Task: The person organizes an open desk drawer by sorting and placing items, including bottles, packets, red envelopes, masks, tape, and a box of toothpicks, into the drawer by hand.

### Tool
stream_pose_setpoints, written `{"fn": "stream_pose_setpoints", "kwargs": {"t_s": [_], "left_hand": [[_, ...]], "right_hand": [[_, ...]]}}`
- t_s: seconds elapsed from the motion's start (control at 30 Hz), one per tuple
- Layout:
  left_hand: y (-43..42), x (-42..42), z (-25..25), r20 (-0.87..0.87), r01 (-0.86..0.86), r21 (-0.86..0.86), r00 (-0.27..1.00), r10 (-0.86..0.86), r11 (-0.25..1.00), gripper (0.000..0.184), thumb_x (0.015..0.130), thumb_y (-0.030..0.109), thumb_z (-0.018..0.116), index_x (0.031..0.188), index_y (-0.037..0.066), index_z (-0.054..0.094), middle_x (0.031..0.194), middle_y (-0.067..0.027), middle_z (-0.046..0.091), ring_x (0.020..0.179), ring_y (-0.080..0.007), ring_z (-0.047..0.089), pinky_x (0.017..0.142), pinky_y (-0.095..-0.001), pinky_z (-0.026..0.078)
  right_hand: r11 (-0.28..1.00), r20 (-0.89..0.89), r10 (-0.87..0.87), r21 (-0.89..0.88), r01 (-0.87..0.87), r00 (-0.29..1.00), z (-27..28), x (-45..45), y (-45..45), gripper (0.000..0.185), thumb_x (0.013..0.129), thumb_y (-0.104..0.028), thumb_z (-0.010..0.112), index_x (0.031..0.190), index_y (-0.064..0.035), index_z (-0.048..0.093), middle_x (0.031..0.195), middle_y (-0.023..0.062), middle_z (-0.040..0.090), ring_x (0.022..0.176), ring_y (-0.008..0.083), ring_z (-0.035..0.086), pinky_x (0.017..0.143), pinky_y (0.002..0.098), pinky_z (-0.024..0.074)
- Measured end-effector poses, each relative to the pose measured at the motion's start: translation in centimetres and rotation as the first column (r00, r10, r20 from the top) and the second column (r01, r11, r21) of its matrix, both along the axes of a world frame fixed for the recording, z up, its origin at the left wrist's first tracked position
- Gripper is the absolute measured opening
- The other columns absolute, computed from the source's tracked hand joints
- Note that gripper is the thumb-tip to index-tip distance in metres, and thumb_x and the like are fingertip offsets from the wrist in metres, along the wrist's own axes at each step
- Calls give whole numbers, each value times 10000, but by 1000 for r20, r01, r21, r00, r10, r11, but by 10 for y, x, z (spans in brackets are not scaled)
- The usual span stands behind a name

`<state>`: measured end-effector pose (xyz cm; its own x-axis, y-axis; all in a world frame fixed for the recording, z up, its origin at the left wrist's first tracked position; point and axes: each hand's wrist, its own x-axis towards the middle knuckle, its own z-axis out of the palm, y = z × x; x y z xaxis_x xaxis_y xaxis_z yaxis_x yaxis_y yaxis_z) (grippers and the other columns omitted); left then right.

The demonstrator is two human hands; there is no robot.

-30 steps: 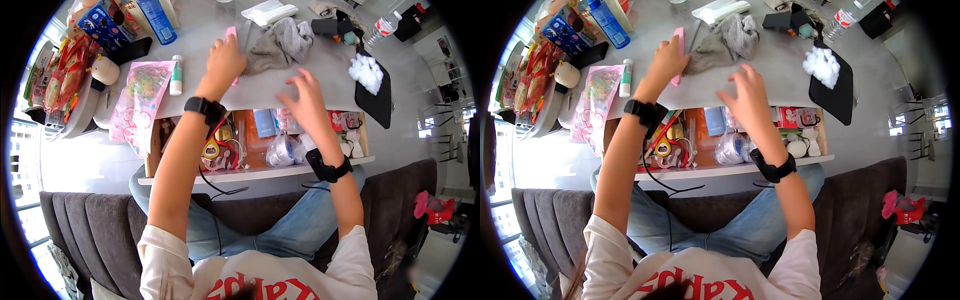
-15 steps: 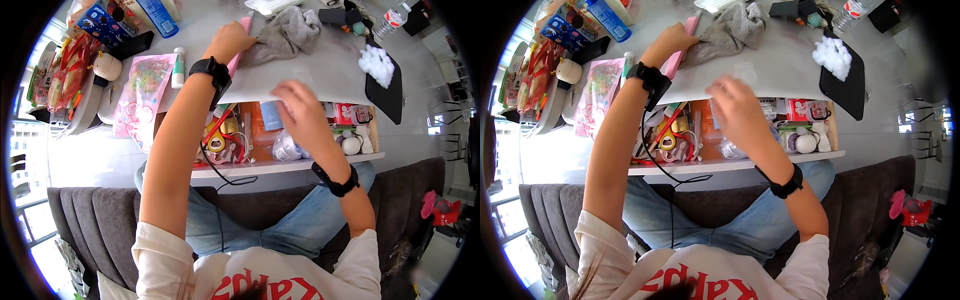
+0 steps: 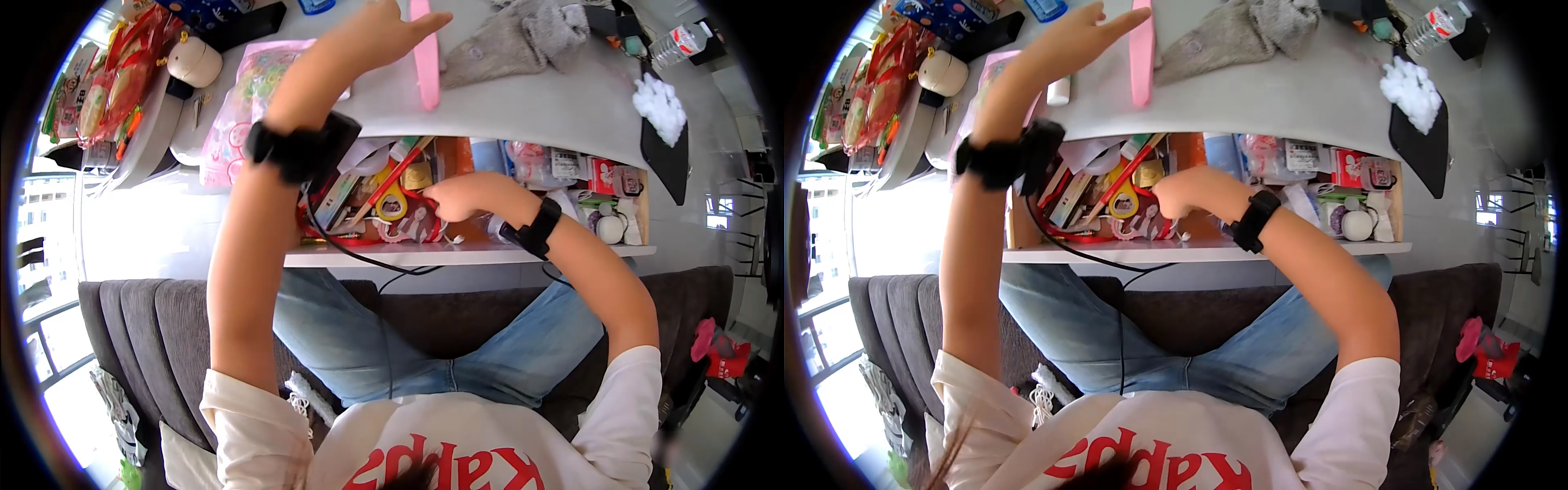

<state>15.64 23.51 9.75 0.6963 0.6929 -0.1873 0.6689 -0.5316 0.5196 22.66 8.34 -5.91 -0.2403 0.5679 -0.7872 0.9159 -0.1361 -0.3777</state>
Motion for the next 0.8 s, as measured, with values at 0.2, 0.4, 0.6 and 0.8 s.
{"fn": "stream_pose_setpoints", "kwargs": {"t_s": [0.2,0.4,0.6,0.8], "left_hand": [[-88,-131,14,396,53,62,915,-73,997,421,835,172,608,1223,36,514,1166,-96,571,1060,-177,526,889,-295,397],[-143,-204,-20,469,-95,-234,861,198,968,398,790,26,576,1181,-5,513,1094,-127,582,1034,-212,541,858,-299,409],[-159,-190,-42,492,119,-400,864,104,909,373,816,13,534,1187,-12,504,1114,-112,574,1066,-186,525,873,-289,406],[-155,-168,-66,541,169,-457,832,122,873,353,836,18,530,1186,-15,502,1094,-106,589,1024,-186,555,865,-292,425]], "right_hand": [[992,-47,-127,5,127,991,-14,2,5,401,817,-232,526,1128,18,555,1052,217,593,964,332,572,814,382,442],[888,-193,-459,-126,442,867,1,14,-9,402,838,-233,555,1137,36,558,1007,152,615,914,223,566,787,321,437],[771,-308,-637,-235,592,707,-1,20,-5,314,835,-168,573,1070,38,593,852,56,629,767,118,561,667,243,447],[633,-407,-728,-91,769,552,1,32,-7,169,804,-121,621,931,-10,617,777,6,604,716,70,541,618,213,434]]}}
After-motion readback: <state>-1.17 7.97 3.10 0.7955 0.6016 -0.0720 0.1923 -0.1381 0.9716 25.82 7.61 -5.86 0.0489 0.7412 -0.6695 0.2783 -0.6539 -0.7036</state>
